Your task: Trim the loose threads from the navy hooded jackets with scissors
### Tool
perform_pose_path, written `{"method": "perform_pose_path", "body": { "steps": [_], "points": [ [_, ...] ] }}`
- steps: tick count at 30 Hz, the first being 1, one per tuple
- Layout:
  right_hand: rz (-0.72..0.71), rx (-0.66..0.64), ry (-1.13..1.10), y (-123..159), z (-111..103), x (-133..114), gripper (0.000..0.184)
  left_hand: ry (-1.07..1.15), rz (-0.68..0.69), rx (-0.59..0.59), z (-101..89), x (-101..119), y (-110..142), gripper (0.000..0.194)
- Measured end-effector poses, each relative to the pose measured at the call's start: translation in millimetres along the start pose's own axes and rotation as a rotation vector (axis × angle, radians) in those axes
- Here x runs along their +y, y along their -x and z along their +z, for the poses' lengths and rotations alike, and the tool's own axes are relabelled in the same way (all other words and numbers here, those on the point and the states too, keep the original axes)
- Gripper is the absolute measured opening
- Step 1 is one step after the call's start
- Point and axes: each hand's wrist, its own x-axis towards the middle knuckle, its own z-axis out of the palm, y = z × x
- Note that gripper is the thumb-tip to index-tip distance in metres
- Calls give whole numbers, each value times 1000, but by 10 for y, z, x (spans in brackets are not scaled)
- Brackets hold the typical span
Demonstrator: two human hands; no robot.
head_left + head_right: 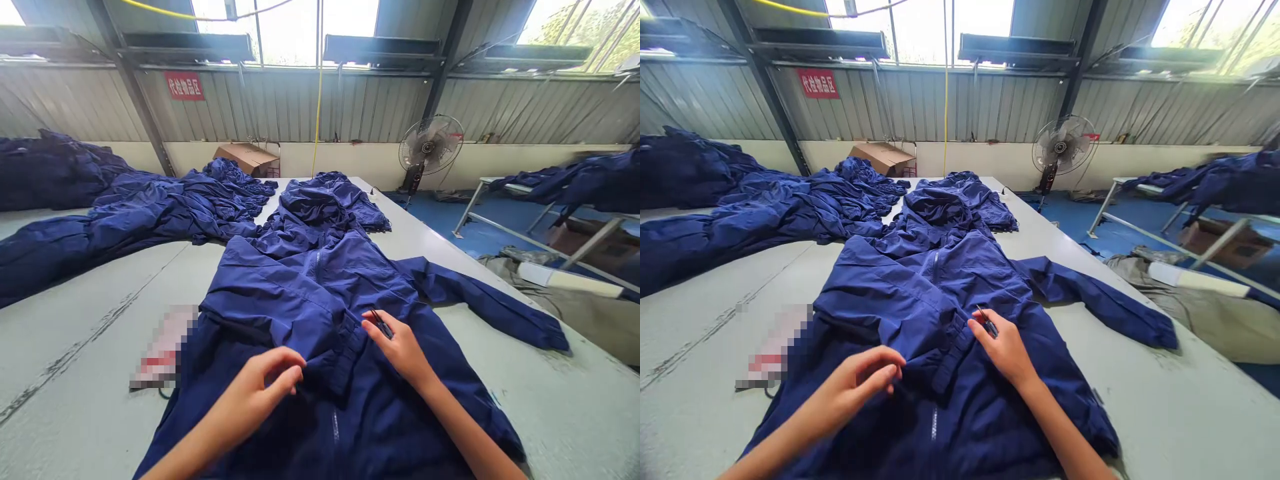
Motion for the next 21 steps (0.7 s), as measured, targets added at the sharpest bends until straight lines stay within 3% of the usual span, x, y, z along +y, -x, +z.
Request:
{"method": "perform_pose_path", "body": {
  "steps": [3, 6, 12, 21],
  "points": [
    [31, -131, -60, -96, 62, -26, 39, 402, -278, -159, 375, -192, -39, 58],
    [44, -164, -136, -146, 151, 81, 42, 566, -385, -152, 573, -385, -178, 69],
    [76, -109, -169, -89, 246, 280, 47, 712, -352, -125, 594, -542, -253, 58],
    [121, -54, -262, -74, 247, 243, 43, 774, -280, -153, 561, -515, -174, 46]
  ]
}}
